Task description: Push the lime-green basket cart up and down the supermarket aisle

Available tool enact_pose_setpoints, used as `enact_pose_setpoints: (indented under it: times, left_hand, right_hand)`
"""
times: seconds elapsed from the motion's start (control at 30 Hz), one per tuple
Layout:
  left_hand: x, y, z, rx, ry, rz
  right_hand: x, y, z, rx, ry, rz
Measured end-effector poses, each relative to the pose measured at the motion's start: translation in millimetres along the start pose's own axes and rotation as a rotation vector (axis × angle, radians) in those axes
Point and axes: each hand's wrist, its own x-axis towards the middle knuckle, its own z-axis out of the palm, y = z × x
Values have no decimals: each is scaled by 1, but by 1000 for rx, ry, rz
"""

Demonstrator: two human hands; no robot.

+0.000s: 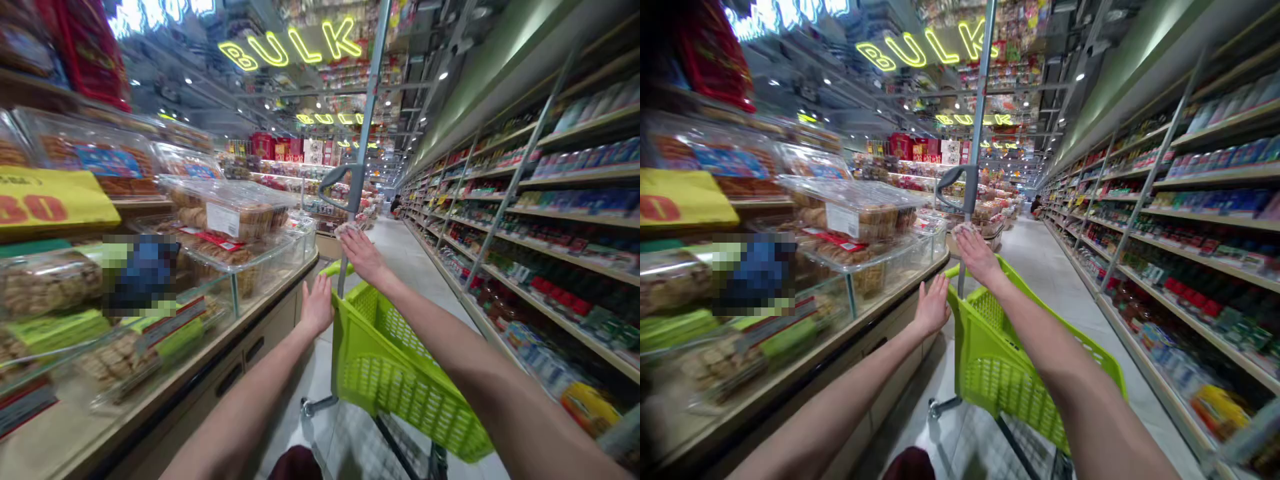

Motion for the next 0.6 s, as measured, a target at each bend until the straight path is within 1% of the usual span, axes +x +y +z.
enact_pose_setpoints:
  times: [0.13,0.23,0.3,0.37,0.43,0.5,0.6]
  left_hand:
    - [-5,1,0,26,-18,2]
    - [-13,-2,6,45,-46,15]
    - [-18,-4,10,46,-53,17]
    - [-21,-7,12,38,-43,14]
    - [-21,-9,12,26,-30,8]
    - [-20,-8,11,21,-21,7]
    - [-21,-5,13,26,-38,17]
  right_hand:
    - [-39,-30,13,60,-84,-76]
    - [-74,-59,28,102,-143,-126]
    - [-89,-73,34,111,-167,-134]
    - [-89,-74,34,108,-166,-125]
    - [-77,-65,28,101,-134,-78]
    - [-59,-52,21,96,-96,6]
    - [-46,-43,17,102,-92,81]
